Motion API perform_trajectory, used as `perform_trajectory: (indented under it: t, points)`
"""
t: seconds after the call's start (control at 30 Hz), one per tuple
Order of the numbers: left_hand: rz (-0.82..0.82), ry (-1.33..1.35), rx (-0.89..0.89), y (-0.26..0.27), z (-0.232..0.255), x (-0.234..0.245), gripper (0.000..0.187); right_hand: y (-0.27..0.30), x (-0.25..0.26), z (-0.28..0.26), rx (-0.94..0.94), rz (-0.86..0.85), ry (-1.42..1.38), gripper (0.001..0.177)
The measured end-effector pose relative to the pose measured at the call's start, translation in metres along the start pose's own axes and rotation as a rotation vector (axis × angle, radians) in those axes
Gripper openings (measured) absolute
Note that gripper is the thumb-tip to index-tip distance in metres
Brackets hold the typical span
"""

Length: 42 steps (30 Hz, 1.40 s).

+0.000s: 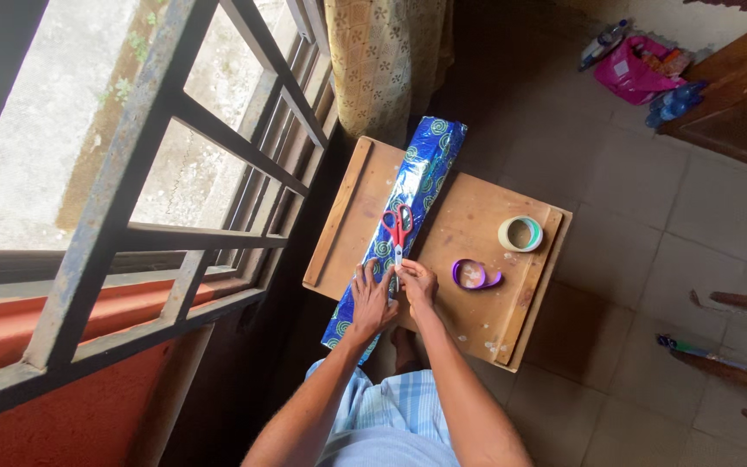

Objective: The person wraps a green rectangular box with blue patterned wrapping paper on a wooden table. They fold the paper around the box, smooth the edges, and prepare to secure it with tape.

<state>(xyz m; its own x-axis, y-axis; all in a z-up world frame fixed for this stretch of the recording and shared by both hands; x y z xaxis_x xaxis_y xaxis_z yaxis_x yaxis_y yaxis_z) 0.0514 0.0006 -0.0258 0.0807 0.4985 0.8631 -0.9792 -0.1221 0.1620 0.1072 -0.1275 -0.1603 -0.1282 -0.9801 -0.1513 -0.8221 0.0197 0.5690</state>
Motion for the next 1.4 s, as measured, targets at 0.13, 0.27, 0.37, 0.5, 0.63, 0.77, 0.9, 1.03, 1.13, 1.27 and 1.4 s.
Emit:
perform_trajectory:
  t: [0.13,0.27,0.37,0.5,0.63,0.77,0.9,1.03,1.13,1.27,1.4]
  points:
    - [0.008,0.034,0.011,-0.001,0.0,0.001,0.083,0.005,0.001,-0.023,0.05,0.032,0.166,0.019]
    - [0.007,0.02,0.029,-0.003,0.001,0.006,0.08,0.013,-0.001,-0.049,0.071,0.089,0.407,0.013]
    - [0.024,-0.014,0.025,-0.002,0.005,0.014,0.078,0.02,-0.002,-0.075,0.216,0.079,0.541,0.01]
    - [0.065,0.021,0.029,0.0,0.013,0.031,0.074,0.027,0.037,-0.127,0.538,0.331,0.689,0.018]
    - [0.134,0.152,0.043,0.011,0.017,0.054,0.064,0.021,0.106,-0.191,0.866,0.702,1.007,0.054]
    - [0.154,0.245,0.071,0.017,0.024,0.065,0.055,-0.041,0.169,-0.192,0.481,0.451,0.693,0.029]
    - [0.112,0.374,0.046,0.013,0.041,0.061,0.046,-0.046,0.166,-0.195,0.626,0.269,0.734,0.023]
    - [0.029,0.555,0.013,0.003,0.067,0.056,0.045,-0.026,0.144,-0.169,0.32,-0.033,0.141,0.018]
    - [0.004,0.716,0.047,-0.01,0.079,0.054,0.051,0.023,0.11,-0.151,0.16,-0.162,0.038,0.021]
    - [-0.107,0.989,0.116,-0.027,0.082,0.047,0.053,0.086,0.059,-0.155,0.167,-0.325,-0.04,0.024]
    - [-0.126,1.256,0.068,-0.032,0.082,0.052,0.042,0.121,0.032,-0.173,0.153,-0.333,-0.051,0.028]
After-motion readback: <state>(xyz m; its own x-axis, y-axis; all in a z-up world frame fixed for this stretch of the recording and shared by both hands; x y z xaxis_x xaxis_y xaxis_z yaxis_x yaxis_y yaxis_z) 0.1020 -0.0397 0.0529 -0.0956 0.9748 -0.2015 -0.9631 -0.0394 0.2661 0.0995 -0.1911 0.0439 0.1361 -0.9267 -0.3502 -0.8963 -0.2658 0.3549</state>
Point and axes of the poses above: each hand's wrist, its own y-axis away from the middle knuckle, its own x-axis out of the back of the hand, z = x × y, the point moved 8 cm from there along -y, towards the middle knuckle, and after that the axes turned 8 degrees about -y, right-handed, at the moved point
